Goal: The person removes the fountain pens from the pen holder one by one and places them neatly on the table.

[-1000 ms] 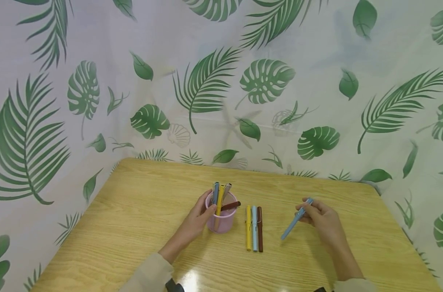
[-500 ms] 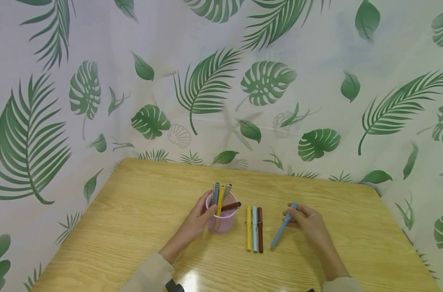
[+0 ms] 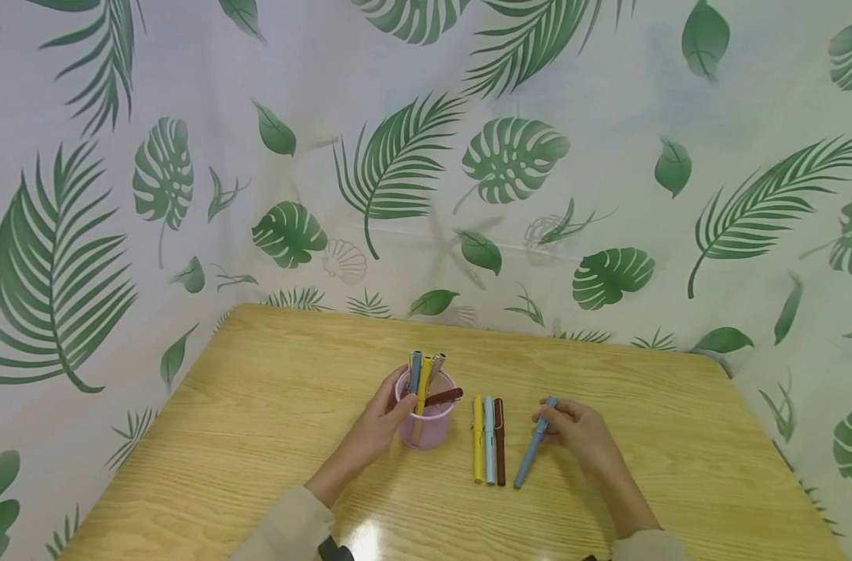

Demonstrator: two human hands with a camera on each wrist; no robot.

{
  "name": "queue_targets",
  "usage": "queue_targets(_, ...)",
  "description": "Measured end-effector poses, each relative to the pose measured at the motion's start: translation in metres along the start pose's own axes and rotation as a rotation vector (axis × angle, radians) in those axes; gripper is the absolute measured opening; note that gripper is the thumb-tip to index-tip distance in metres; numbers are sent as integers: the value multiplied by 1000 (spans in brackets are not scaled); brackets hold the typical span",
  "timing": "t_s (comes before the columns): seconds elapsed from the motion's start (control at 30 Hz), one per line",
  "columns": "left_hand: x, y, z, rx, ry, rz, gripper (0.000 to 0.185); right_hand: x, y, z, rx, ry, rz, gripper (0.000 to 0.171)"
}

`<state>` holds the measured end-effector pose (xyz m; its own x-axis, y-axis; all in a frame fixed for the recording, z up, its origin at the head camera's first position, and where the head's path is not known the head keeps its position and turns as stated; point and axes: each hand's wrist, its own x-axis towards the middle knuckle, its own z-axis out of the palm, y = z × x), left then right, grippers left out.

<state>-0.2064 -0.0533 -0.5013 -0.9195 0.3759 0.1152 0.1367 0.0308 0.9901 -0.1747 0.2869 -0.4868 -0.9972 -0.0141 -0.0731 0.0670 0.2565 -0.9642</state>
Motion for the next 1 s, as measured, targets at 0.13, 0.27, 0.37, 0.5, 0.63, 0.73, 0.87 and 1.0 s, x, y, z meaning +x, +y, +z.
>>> queue_targets(0.13,0,-1,0,-3,-2,-2,61,2,1,4,-10,22,27,43)
queue_targets(0.27,0,0,0,-3,-1,-5,62,3,-1,10,-43,51,61,46)
queue_targets(0.37,0,0,0,-6,-3,-8,62,4,-2,14,-78,65,79,46)
queue_targets(0.5,0,0,-1,-8,-7,-9,62,8,-1,20,-119,87,91,45)
queue_targets(0.63,0,0,-1,-5,-5,-11,62,12,-1,25,-137,111,96,40)
queue_targets(0.73,-1,0,-1,-3,-3,-12,63,14,-1,30,-151,125,99,39)
queue_targets(0.87,-1,0,-1,-7,-6,-13,63,17,-1,35,-164,138,99,40)
queue_targets(1.0,-1,0,-1,-12,-11,-15,63,21,1,39,-192,154,102,38)
